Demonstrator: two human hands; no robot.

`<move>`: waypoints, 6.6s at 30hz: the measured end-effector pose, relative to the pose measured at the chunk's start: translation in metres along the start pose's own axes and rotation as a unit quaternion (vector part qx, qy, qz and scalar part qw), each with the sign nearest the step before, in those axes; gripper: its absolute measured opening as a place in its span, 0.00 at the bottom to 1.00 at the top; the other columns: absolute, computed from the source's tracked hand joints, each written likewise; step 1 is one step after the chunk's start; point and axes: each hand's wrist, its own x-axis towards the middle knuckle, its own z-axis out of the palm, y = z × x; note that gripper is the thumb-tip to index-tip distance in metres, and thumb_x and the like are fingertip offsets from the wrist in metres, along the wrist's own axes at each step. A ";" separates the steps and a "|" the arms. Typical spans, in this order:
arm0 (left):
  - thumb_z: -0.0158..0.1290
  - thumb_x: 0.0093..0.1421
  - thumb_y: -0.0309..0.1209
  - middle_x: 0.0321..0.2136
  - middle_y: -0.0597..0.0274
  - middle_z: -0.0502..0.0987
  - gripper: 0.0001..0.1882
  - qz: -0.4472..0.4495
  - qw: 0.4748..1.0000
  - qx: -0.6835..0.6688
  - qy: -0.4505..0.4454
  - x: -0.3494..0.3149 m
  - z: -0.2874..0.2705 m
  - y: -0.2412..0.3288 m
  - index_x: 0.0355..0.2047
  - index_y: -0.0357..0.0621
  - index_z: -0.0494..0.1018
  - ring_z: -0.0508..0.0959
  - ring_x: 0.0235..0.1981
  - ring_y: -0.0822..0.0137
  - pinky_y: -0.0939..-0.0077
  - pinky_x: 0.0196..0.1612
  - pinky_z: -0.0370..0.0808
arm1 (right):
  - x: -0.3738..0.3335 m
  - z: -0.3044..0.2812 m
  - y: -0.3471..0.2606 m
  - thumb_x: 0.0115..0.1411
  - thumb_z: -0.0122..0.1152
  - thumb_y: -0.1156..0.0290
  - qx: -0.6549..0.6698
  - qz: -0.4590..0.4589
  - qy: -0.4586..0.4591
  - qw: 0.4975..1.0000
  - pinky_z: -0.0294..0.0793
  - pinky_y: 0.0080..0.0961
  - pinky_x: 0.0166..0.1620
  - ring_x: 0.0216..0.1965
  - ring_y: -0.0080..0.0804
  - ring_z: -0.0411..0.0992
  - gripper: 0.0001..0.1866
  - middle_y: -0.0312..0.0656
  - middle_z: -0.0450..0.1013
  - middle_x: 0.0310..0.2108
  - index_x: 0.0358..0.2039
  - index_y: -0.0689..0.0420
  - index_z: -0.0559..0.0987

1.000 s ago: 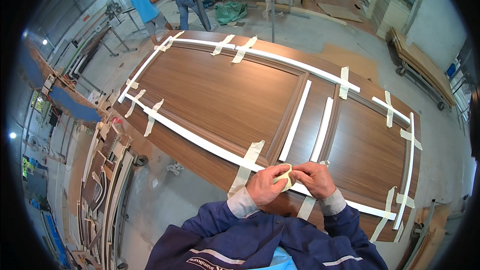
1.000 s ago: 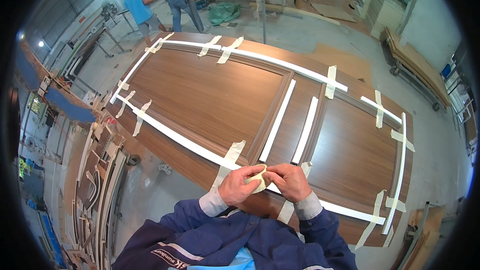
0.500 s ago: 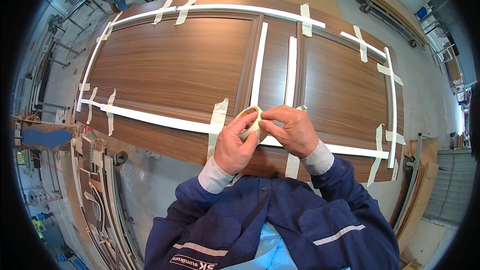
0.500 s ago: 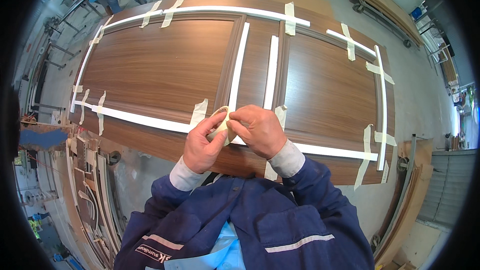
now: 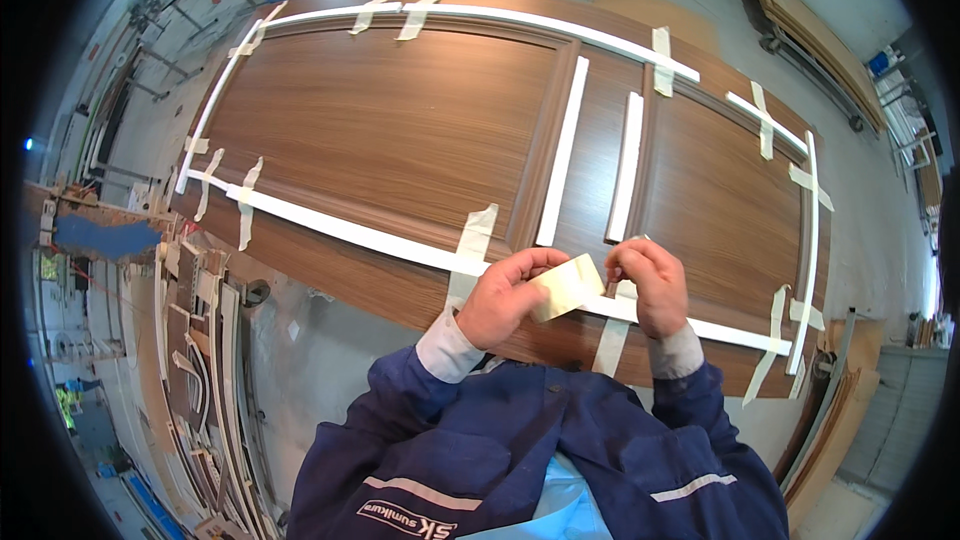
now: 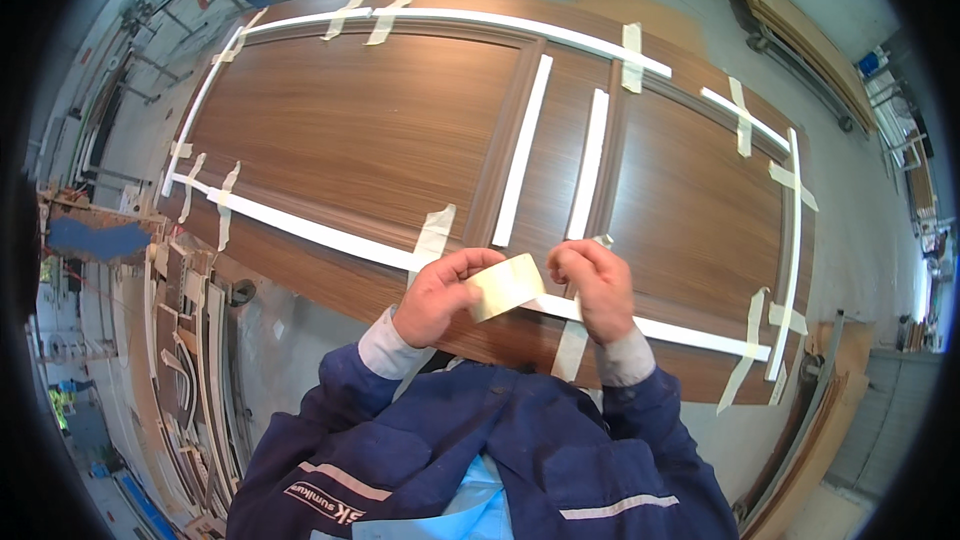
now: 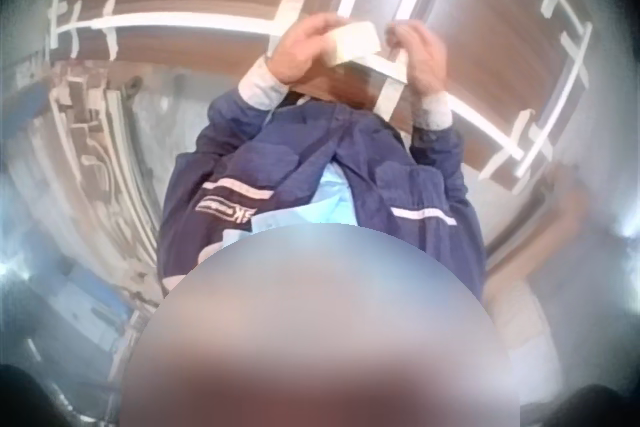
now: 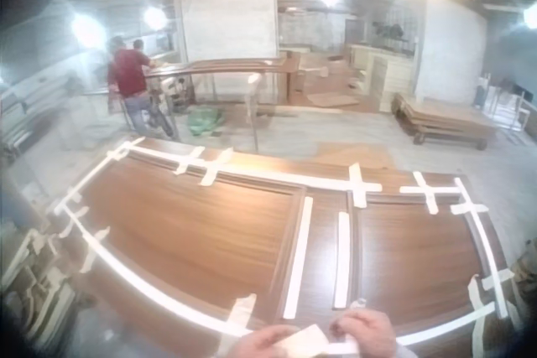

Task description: The person applies masking tape across a large wooden panel in a grid pattern, then uses a utility knife to cut a long wooden trim piece on a workbench. The taped panel is left on the table while the trim is trimmed to length.

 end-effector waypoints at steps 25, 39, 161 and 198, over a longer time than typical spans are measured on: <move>0.57 0.71 0.33 0.31 0.60 0.84 0.12 0.209 0.913 0.254 0.240 0.060 0.014 -0.010 0.45 0.35 0.80 0.80 0.32 0.74 0.75 0.37 0.78 | 0.008 -0.012 -0.013 0.44 0.78 0.67 -0.487 -0.303 -0.049 0.817 0.71 0.44 0.45 0.38 0.52 0.74 0.27 0.48 0.74 0.34 0.44 0.59 0.75; 0.58 0.71 0.30 0.29 0.63 0.81 0.09 0.356 0.907 0.168 0.148 0.075 0.042 0.086 0.44 0.35 0.77 0.78 0.31 0.75 0.78 0.36 0.77 | 0.054 -0.047 -0.022 0.53 0.77 0.67 -0.404 -0.491 0.238 0.735 0.76 0.46 0.51 0.48 0.50 0.76 0.26 0.50 0.75 0.44 0.49 0.57 0.74; 0.47 0.65 0.44 0.75 0.29 0.45 0.44 0.108 0.666 0.732 -0.092 0.271 -0.010 -0.090 0.75 0.33 0.49 0.43 0.78 0.37 0.45 0.78 0.37 | 0.200 -0.132 0.001 0.62 0.62 0.37 -0.548 -0.017 0.025 0.836 0.76 0.49 0.51 0.46 0.58 0.79 0.33 0.57 0.81 0.40 0.42 0.60 0.83; 0.51 0.67 0.42 0.72 0.36 0.57 0.32 0.189 0.725 0.661 -0.044 0.282 0.004 -0.076 0.70 0.50 0.64 0.51 0.76 0.41 0.42 0.76 0.48 | 0.199 -0.176 -0.004 0.66 0.55 0.49 -0.782 0.128 0.038 0.608 0.69 0.45 0.49 0.43 0.46 0.82 0.20 0.47 0.84 0.36 0.39 0.51 0.87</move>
